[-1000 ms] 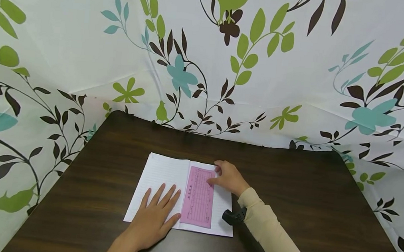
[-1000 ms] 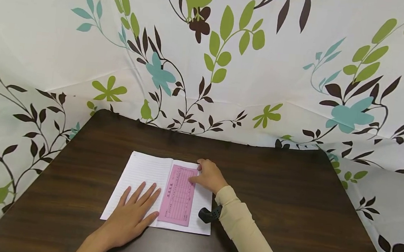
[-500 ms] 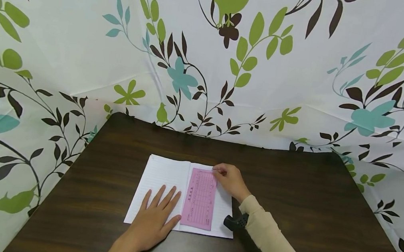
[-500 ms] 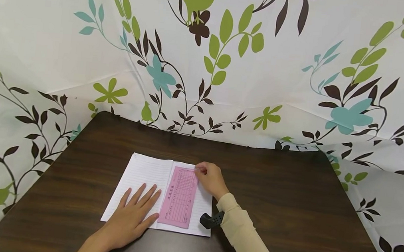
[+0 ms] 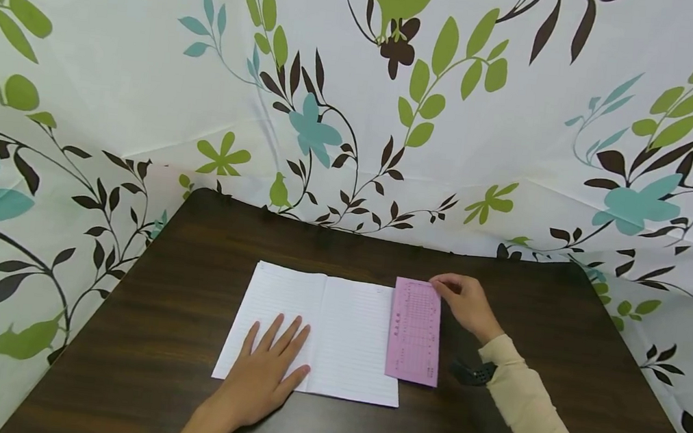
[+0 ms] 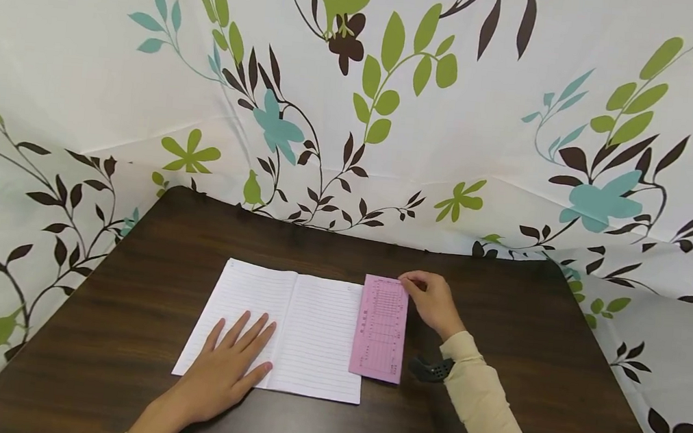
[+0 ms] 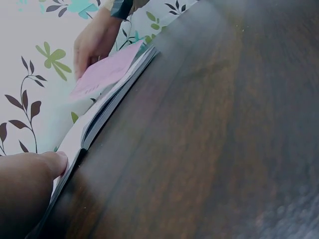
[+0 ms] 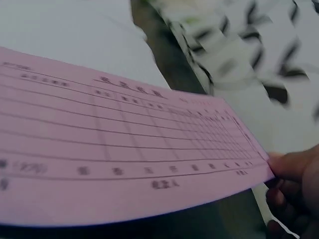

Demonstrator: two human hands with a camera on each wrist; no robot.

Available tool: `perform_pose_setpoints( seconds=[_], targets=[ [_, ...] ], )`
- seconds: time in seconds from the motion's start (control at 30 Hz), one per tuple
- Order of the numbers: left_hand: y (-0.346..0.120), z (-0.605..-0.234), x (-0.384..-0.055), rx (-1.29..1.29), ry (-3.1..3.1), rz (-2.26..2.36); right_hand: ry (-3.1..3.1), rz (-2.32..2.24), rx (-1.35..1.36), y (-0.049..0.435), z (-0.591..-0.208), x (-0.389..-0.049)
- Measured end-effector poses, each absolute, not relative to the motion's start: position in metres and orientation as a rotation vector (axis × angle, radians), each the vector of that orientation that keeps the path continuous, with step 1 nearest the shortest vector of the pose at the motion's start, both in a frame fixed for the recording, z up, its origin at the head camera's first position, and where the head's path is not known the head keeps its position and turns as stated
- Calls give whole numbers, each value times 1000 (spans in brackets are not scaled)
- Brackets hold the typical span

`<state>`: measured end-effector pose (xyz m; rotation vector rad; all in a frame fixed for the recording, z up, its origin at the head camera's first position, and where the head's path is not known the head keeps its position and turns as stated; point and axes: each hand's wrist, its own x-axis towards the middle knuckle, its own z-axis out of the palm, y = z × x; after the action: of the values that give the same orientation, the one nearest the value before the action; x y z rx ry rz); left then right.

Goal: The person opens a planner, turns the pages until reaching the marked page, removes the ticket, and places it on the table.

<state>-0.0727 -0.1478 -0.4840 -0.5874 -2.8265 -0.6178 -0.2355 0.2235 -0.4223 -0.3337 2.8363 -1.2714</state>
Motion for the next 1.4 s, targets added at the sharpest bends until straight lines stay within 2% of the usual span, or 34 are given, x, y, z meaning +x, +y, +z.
perform_pose_setpoints(
  seconds=[0.2,0.4,0.83,1.2,1.3,1.4],
  targets=[
    [-146,-482,-72,-579,-2845,-641,2843,-1140,-368,268,-424,-240],
    [-146,-485,-73,-588,-2836,-637,2841,-1114,-354,280,-432,-238],
    [-145,-477,-73,-543,-2967,-615,2873,-1015,-321,280,-448,-238],
    [-143,-479,-75,-550,-2941,-636,3081,-896,-212,277,-445,-230],
    [-142,-476,-74,-550,-2965,-625,3132,-858,-280,264,-440,-223],
    [-143,-473,-74,-538,-2984,-607,3148,-795,-491,239,-432,-217]
  ],
)
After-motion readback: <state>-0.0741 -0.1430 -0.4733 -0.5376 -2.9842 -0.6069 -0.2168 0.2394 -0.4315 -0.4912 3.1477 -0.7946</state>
